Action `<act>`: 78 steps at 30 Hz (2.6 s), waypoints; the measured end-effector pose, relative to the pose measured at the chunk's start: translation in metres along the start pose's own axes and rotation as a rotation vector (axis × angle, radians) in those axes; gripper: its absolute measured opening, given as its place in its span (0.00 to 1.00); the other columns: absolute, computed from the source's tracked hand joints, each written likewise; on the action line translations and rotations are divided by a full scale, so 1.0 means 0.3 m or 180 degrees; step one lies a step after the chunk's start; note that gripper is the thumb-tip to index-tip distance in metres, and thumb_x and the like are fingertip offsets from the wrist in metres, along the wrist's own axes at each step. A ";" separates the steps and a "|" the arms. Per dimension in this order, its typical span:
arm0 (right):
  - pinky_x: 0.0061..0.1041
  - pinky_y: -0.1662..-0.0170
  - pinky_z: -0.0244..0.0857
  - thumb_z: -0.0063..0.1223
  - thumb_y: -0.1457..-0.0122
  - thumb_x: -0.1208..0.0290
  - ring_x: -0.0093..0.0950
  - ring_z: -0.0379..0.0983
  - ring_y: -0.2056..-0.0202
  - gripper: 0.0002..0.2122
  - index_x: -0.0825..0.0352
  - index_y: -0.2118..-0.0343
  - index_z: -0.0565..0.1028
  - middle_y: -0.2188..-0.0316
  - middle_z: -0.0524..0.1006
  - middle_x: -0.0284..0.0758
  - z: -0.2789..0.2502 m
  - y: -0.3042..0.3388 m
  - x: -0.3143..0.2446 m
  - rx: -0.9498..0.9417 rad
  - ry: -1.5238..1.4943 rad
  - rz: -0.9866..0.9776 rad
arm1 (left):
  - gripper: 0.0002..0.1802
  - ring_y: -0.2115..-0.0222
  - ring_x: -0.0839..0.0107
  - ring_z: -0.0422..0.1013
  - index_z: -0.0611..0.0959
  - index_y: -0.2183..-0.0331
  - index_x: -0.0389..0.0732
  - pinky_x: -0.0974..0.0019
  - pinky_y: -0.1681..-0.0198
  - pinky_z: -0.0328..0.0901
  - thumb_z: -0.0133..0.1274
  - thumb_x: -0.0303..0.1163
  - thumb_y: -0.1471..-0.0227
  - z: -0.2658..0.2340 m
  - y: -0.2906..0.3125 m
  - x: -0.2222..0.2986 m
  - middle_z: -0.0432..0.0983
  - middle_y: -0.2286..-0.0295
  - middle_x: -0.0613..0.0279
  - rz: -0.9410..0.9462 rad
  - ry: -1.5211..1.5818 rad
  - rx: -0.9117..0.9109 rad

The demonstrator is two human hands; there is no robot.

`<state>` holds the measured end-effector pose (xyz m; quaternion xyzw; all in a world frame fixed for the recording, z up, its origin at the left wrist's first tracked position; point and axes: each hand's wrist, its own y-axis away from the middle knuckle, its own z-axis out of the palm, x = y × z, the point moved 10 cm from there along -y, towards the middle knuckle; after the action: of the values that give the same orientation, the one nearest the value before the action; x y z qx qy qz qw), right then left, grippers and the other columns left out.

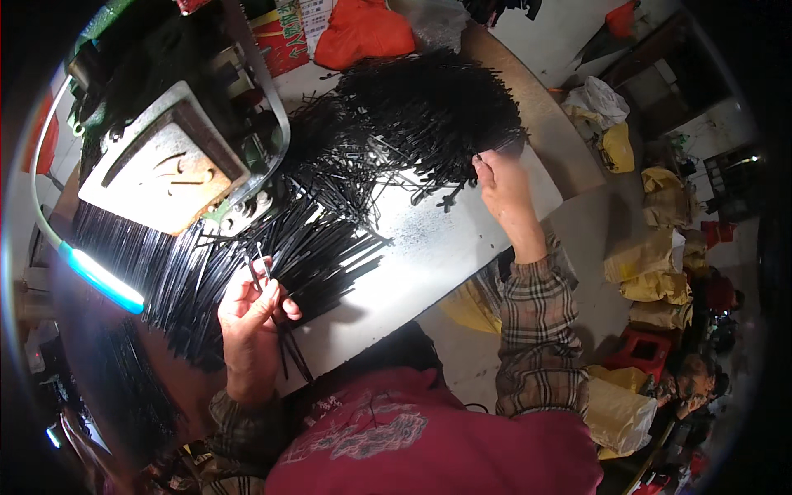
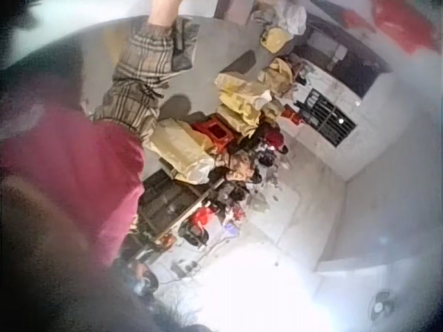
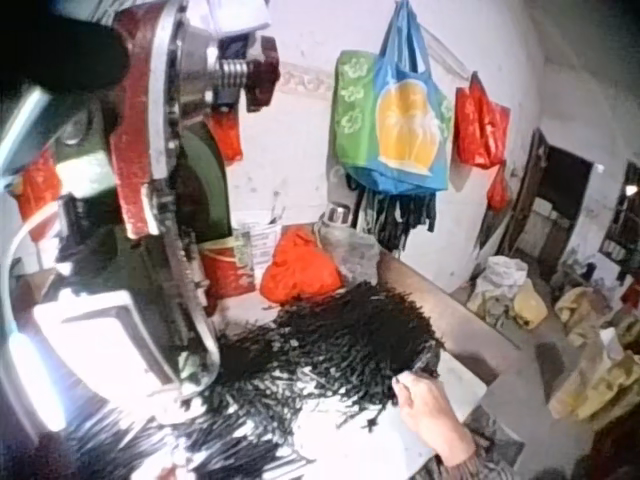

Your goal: The person processes black plastic strips using a tabletop machine and tweezers, then gathers and aligns the strips into piles on the work surface by hand.

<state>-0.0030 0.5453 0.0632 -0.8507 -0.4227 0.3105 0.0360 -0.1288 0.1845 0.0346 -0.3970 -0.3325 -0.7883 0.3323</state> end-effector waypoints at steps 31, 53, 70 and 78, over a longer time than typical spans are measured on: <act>0.14 0.79 0.62 0.54 0.43 0.76 0.13 0.69 0.80 0.06 0.70 0.63 0.76 0.81 0.75 0.30 0.508 0.216 -0.822 -0.1818 -0.2902 0.0021 | 0.22 0.79 0.76 0.69 0.72 0.53 0.31 0.76 0.78 0.65 0.54 0.22 0.51 -0.120 -0.083 0.073 0.72 0.74 0.64 0.0557 0.0223 0.0061; 0.12 0.83 0.58 0.51 0.41 0.76 0.11 0.67 0.83 0.05 0.72 0.65 0.74 0.82 0.74 0.28 0.539 0.260 -0.825 -0.1976 -0.3530 0.0245 | 0.19 0.78 0.79 0.68 0.73 0.55 0.30 0.76 0.77 0.65 0.53 0.22 0.50 -0.107 -0.080 0.087 0.73 0.73 0.64 0.0573 0.0229 -0.0058; 0.14 0.84 0.59 0.50 0.41 0.75 0.15 0.68 0.83 0.05 0.72 0.67 0.73 0.81 0.72 0.30 0.538 0.228 -0.837 -0.1887 -0.3604 0.0021 | 0.15 0.79 0.80 0.68 0.76 0.58 0.31 0.77 0.79 0.64 0.52 0.23 0.50 -0.104 -0.100 0.090 0.74 0.73 0.63 0.0872 -0.0062 0.0126; 0.12 0.84 0.55 0.50 0.41 0.75 0.13 0.65 0.83 0.05 0.71 0.67 0.73 0.80 0.72 0.28 0.534 0.184 -0.844 -0.1746 -0.3790 -0.0070 | 0.18 0.80 0.80 0.69 0.75 0.55 0.31 0.78 0.80 0.63 0.52 0.22 0.50 -0.105 -0.151 0.099 0.74 0.75 0.63 0.0820 -0.0170 0.0245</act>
<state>-0.1680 0.2900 0.0426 -0.5073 -0.4429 0.6089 -0.4192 -0.1910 0.1773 0.0335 -0.4442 -0.3174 -0.7149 0.4369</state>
